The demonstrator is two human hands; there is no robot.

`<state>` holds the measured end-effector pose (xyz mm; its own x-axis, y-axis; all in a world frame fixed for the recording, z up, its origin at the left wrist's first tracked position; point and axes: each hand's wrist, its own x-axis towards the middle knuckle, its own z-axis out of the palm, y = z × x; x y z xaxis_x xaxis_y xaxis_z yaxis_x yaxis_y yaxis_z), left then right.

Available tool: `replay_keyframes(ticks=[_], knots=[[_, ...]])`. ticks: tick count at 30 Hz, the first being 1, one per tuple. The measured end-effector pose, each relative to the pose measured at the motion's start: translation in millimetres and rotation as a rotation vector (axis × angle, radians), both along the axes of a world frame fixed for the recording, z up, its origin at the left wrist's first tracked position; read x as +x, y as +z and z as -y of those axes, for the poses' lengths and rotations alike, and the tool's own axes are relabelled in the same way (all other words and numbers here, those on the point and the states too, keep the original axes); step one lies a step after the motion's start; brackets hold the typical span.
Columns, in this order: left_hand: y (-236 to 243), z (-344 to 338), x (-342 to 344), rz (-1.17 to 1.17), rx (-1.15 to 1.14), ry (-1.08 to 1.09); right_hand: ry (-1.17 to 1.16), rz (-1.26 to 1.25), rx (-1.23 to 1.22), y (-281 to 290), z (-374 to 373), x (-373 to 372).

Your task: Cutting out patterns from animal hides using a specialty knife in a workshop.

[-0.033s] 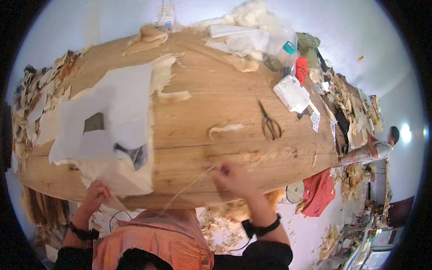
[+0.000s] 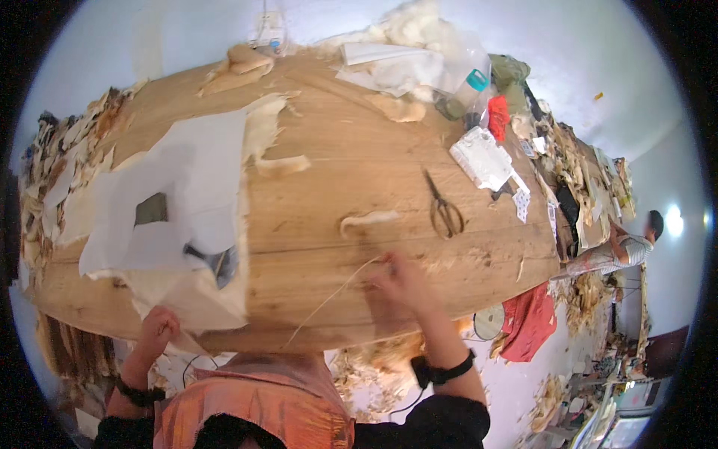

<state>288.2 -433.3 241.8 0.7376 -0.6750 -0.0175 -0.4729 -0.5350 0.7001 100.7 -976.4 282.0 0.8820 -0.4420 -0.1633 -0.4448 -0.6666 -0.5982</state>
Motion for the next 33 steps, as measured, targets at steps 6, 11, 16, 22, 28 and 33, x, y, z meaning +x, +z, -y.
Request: replay_keyframes(ticks=[6,11,16,22,28,33], knots=[[27.3,61.0,-34.2,0.01,-0.019,0.151,-0.253,0.117,-0.635,-31.4,262.7,4.8],[35.9,60.1,-46.6,0.093,0.047,0.186,-0.293,-0.294,-1.042,-0.2,309.8,58.0],[38.9,69.6,-45.9,0.042,0.066,0.274,-0.298,-0.314,-1.062,-18.8,357.5,65.5],[41.4,57.3,-45.5,0.034,0.015,0.378,-0.13,-0.104,-1.246,7.8,272.5,106.3],[44.2,35.7,-3.9,0.212,-0.044,0.534,0.646,0.261,-0.268,-17.1,65.7,124.5],[54.5,16.3,36.6,0.403,0.059,0.489,0.497,-0.147,-0.064,27.3,-9.9,105.8]])
